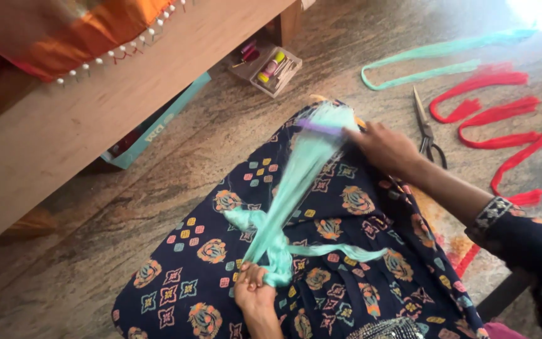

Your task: The person is combing and sorting through bundles of teal-colored synthetic hair to prepare it for hair extensions.

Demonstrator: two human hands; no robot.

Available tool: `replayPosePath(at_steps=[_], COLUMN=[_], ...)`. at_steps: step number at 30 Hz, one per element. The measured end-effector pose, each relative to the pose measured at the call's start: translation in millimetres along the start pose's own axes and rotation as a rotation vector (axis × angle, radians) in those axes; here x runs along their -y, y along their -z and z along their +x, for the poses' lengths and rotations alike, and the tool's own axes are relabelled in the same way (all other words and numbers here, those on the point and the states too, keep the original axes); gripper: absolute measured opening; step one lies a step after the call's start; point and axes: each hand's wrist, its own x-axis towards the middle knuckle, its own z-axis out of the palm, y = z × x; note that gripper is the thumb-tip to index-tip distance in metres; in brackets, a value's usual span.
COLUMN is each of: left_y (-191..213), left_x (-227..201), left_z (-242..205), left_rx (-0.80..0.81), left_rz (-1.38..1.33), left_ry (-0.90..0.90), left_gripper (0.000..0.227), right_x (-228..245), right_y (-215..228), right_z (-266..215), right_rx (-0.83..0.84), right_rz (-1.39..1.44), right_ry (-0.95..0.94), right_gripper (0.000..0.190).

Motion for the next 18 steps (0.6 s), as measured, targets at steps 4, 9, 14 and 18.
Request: replayPosePath(at_steps=[4, 9, 14, 18], left_y=[-7.3, -4.6, -6.8, -6.5], left_x=[6.2, 4.4, 4.2, 1.1], left_z=[-9.0, -9.3, -5.3, -9.2], left_rx=[-0.068, -0.023, -0.032, -0.051], left_rz=[0.106, 0.079, 0.062, 0.093], left_ry=[-0.058, -0.066, -0.059, -0.091], left_gripper=[0.024, 0.026, 0.027, 0.027], right_x=[18.0, 8.8, -14.8, -9.3], right_y=[36.2, 7.6, 11.2, 16.6], right_z=[11.9, 8.3, 23.8, 22.7], right_rx=[0.051, -0.138, -0.126, -0.098], right_rz=[0.614, 0.363, 0.526, 0.412], right_ry=[-0.546, -0.295, -0.15, -0.209], right_gripper=[0.053, 0.059, 0.065, 0.055])
